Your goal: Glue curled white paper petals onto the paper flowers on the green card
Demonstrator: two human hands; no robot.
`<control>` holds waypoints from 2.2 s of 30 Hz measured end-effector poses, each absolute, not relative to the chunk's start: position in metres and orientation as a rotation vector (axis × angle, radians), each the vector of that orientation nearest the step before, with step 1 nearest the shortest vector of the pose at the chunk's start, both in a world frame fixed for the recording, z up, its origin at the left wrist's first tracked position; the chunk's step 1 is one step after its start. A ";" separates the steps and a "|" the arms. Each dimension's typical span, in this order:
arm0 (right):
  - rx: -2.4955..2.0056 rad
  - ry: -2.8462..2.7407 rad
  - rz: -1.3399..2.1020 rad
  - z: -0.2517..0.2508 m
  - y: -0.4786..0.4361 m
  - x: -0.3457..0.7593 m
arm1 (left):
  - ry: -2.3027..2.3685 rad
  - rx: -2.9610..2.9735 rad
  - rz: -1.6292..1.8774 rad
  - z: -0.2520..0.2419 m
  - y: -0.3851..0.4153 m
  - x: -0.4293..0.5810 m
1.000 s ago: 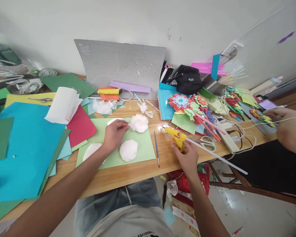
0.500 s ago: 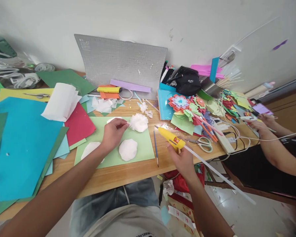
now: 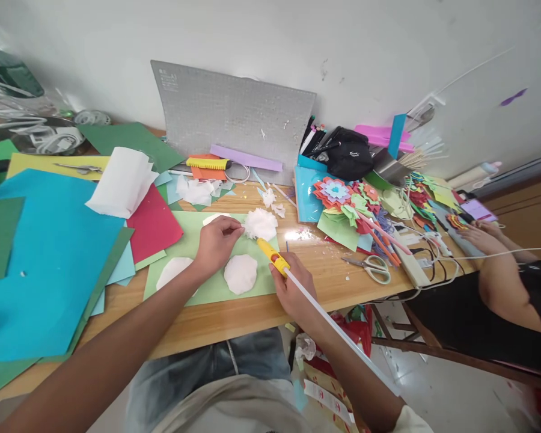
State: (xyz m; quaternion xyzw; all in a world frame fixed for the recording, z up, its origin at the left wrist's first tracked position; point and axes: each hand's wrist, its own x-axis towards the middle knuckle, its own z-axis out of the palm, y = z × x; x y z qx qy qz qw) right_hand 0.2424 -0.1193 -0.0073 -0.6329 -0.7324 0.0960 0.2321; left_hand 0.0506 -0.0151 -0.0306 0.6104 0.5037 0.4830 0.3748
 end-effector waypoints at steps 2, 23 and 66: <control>-1.744 -2.039 0.223 -0.009 -0.119 0.242 | 1.293 1.569 1.238 -0.030 -0.015 0.051; -1.841 -2.102 0.010 -0.027 -0.118 0.241 | 1.256 1.532 1.252 -0.031 -0.016 0.052; -1.877 -2.177 0.009 -0.011 -0.116 0.235 | 1.291 1.582 1.215 -0.029 -0.016 0.052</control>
